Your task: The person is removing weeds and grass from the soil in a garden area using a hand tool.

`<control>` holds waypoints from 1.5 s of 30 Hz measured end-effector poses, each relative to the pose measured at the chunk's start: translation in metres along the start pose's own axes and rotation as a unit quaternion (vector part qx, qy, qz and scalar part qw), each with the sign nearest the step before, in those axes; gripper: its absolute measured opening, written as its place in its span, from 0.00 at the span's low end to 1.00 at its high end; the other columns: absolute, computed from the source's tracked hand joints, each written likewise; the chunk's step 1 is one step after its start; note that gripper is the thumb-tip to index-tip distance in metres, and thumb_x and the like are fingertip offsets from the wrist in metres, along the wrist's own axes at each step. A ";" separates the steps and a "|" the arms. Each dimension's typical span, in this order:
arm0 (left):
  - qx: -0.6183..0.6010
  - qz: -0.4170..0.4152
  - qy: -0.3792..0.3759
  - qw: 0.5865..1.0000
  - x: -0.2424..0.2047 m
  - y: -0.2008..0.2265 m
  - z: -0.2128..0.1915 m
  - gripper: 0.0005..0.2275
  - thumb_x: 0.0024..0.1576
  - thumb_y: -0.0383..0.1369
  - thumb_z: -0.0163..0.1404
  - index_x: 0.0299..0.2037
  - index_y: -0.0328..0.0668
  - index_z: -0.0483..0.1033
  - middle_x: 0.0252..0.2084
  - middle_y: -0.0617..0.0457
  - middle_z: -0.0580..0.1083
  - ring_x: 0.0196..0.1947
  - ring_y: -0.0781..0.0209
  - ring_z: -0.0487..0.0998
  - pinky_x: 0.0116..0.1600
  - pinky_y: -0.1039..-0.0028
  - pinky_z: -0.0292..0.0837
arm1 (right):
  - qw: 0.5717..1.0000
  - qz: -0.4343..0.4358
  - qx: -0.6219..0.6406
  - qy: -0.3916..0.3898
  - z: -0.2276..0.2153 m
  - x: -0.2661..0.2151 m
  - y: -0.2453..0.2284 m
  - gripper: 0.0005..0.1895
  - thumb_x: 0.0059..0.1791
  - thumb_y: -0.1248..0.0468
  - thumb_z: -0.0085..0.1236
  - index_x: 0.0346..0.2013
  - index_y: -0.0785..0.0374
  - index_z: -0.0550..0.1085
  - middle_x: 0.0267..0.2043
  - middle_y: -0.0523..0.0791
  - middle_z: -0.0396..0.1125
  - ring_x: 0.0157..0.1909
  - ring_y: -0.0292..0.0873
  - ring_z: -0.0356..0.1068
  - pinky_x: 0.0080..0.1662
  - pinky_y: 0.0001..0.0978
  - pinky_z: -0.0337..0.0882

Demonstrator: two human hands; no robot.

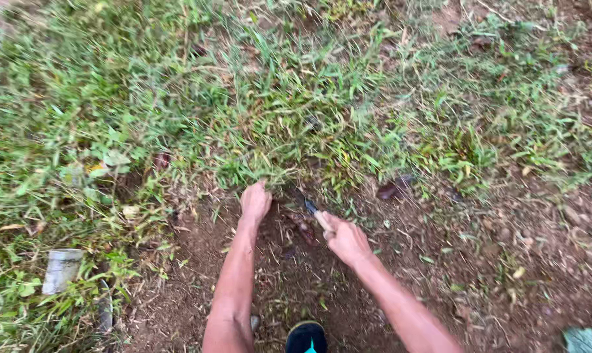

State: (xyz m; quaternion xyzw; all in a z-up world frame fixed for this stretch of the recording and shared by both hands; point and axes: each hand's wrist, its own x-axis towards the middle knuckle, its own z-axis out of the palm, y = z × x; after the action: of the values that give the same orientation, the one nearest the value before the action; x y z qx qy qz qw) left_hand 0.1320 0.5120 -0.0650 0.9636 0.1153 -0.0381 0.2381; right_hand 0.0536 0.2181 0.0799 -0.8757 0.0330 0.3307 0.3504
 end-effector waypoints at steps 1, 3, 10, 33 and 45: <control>-0.007 0.016 0.023 1.000 -0.007 -0.001 -0.001 0.16 0.53 0.31 0.50 0.52 0.46 0.76 0.36 0.36 0.77 0.38 0.37 0.79 0.45 0.53 0.74 | 0.999 0.024 -0.027 0.007 0.011 0.008 0.005 0.26 0.53 0.57 0.51 0.67 0.37 0.64 0.27 0.46 0.72 0.21 0.38 0.59 0.26 0.34 0.63; -0.022 0.050 0.072 0.996 -0.010 -0.002 -0.008 0.17 0.52 0.32 0.52 0.53 0.45 0.76 0.36 0.35 0.77 0.39 0.35 0.78 0.44 0.53 0.74 | 1.000 0.006 -0.013 0.004 0.011 0.013 0.029 0.29 0.50 0.57 0.56 0.66 0.37 0.65 0.28 0.44 0.74 0.21 0.35 0.62 0.27 0.31 0.65; -0.072 -0.125 -0.051 0.988 -0.027 0.002 -0.013 0.16 0.60 0.38 0.50 0.58 0.49 0.72 0.29 0.40 0.77 0.31 0.42 0.79 0.39 0.55 0.74 | 0.998 -0.005 -0.061 -0.014 -0.022 -0.020 0.039 0.26 0.50 0.57 0.53 0.64 0.42 0.67 0.29 0.41 0.74 0.17 0.32 0.60 0.21 0.25 0.62; -0.116 -0.072 0.042 0.990 -0.041 -0.023 -0.007 0.15 0.56 0.39 0.55 0.52 0.51 0.77 0.28 0.48 0.79 0.29 0.54 0.80 0.42 0.60 0.77 | 0.997 -0.058 -0.050 -0.002 0.020 0.029 -0.010 0.27 0.52 0.59 0.52 0.67 0.41 0.63 0.26 0.44 0.69 0.18 0.33 0.57 0.22 0.25 0.58; -0.057 -0.044 -0.101 0.992 -0.063 0.029 -0.017 0.11 0.67 0.35 0.41 0.53 0.53 0.77 0.34 0.52 0.81 0.22 0.57 0.75 0.23 0.68 0.68 | 0.976 -0.127 -0.163 0.073 0.013 0.039 -0.017 0.22 0.53 0.64 0.46 0.63 0.49 0.69 0.35 0.44 0.73 0.15 0.33 0.60 0.16 0.23 0.60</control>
State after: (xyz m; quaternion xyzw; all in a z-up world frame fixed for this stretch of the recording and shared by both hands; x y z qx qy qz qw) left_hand 0.0783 0.4820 -0.0283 0.9336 0.1350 -0.1393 0.3014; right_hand 0.0816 0.2454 0.0599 -0.9398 -0.1072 0.2195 0.2391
